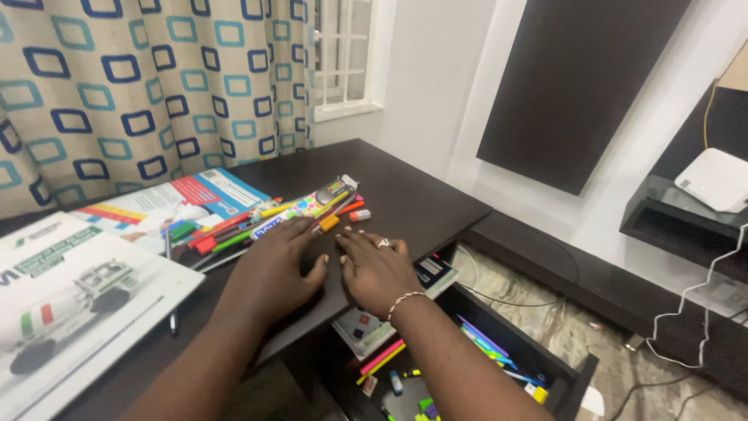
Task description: The person opens a desk drawer and repeatedly transfers stationery items, including highlighters, pens, erasers, and a book, from the drawer to the desk surface. The person handles items one at a time or in small groups, placing them on the desk without arranging them into a final organized state.
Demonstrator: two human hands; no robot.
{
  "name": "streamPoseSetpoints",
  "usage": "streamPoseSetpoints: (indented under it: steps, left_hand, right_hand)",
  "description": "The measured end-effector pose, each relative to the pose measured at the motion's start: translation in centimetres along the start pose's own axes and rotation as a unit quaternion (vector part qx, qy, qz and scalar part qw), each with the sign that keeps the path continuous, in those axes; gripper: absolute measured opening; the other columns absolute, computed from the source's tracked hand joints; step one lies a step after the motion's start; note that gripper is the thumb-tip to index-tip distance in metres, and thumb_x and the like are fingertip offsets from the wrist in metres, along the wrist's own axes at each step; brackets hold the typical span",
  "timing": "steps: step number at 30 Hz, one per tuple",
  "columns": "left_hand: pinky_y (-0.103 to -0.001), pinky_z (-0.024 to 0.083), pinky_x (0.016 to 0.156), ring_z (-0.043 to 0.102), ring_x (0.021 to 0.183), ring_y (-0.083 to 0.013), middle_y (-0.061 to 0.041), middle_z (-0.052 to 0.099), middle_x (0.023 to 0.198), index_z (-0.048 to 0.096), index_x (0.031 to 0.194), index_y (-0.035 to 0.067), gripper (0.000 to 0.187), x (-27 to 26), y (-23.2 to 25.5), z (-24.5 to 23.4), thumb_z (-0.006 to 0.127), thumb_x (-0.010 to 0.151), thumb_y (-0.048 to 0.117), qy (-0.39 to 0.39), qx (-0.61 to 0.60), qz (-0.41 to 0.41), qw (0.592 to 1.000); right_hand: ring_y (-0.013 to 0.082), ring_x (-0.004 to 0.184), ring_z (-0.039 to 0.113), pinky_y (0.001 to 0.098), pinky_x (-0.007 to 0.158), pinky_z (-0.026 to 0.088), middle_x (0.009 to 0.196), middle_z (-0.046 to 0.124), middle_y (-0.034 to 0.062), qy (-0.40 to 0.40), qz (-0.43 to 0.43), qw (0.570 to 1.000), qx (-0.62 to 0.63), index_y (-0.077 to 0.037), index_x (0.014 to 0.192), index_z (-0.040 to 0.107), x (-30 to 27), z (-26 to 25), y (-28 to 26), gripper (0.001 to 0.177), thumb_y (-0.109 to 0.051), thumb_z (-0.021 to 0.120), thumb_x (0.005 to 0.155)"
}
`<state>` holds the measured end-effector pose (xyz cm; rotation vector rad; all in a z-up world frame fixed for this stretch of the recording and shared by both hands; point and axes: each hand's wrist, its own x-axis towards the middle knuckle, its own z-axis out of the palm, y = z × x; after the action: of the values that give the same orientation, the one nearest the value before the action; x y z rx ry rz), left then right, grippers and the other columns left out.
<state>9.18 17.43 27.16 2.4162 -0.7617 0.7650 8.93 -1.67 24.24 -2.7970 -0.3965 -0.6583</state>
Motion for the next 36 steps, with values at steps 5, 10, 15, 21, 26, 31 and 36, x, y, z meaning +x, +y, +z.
streamPoseSetpoints:
  steps: [5,10,15,21,26,31,36]
  left_hand:
    - [-0.041,0.044,0.106,0.059,0.126,-0.0314,-0.016,0.066,0.132,0.071,0.122,0.002,0.05,0.1,0.3,-0.1,0.073,0.082,0.031,0.017,0.02,0.02,0.999]
    - [-0.042,0.046,0.105,0.062,0.122,-0.0307,-0.015,0.069,0.129,0.073,0.118,0.002,0.046,-0.1,0.8,-0.5,0.073,0.081,0.03,0.022,0.03,0.044,0.998]
    - [-0.042,0.046,0.104,0.062,0.121,-0.0311,-0.014,0.07,0.127,0.075,0.111,0.003,0.04,-0.1,1.3,-0.9,0.074,0.08,0.029,-0.008,0.029,0.062,0.998]
    - [-0.043,0.046,0.104,0.062,0.122,-0.0307,-0.012,0.07,0.128,0.075,0.11,0.003,0.038,0.2,0.9,-0.6,0.072,0.082,0.028,-0.028,0.045,0.092,0.994]
    - [-0.044,0.044,0.104,0.059,0.124,-0.0298,-0.01,0.068,0.133,0.076,0.108,0.006,0.033,0.5,0.8,0.0,0.071,0.084,0.028,-0.038,0.065,0.107,0.991]
    - [-0.044,0.045,0.102,0.059,0.125,-0.0274,-0.007,0.068,0.134,0.076,0.109,0.008,0.03,0.0,0.7,0.2,0.068,0.086,0.026,-0.04,0.089,0.129,0.987]
    - [-0.044,0.046,0.098,0.06,0.122,-0.0286,-0.008,0.07,0.129,0.077,0.108,0.011,0.032,0.4,2.0,0.6,0.067,0.079,0.018,-0.021,0.14,0.231,0.963]
  right_hand:
    - [0.0236,0.143,0.043,0.0503,0.111,0.029,0.154,0.051,0.0039,0.001,-0.028,1.0,-0.002,-0.015,0.144,0.054,-1.8,0.0,0.8,0.05,-0.035,0.043,0.1]
    - [0.0259,0.149,0.036,0.0492,0.118,0.026,0.159,0.045,0.0071,-0.022,-0.047,0.998,0.046,-0.011,0.148,0.05,-3.6,-0.8,1.3,0.053,-0.037,0.039,0.104]
    - [0.0289,0.151,0.028,0.0501,0.12,0.02,0.162,0.038,0.0112,-0.034,-0.09,0.995,0.024,-0.008,0.151,0.043,-6.4,-2.6,1.7,0.062,-0.038,0.052,0.098]
    - [0.0339,0.149,0.034,0.046,0.121,0.033,0.166,0.03,0.013,-0.186,-0.002,0.978,0.09,-0.015,0.162,0.029,-13.3,-2.2,5.7,0.075,-0.042,0.056,0.097]
    - [0.0338,0.151,0.033,0.0549,0.118,0.031,0.171,0.019,0.0059,-0.38,0.109,0.918,-0.041,-0.021,0.162,0.016,-21.7,0.0,9.8,0.088,-0.046,0.064,0.093]
    - [0.0367,0.147,0.037,0.057,0.117,0.034,0.167,0.026,0.0096,-0.371,0.124,0.92,-0.012,-0.023,0.161,0.024,-23.8,1.9,10.3,0.094,-0.051,0.073,0.086]
    - [0.0394,0.142,0.04,0.0582,0.111,0.037,0.162,0.031,0.0082,-0.416,0.076,0.906,-0.024,-0.023,0.155,0.034,-23.7,1.8,9.3,0.092,-0.041,0.082,0.079]
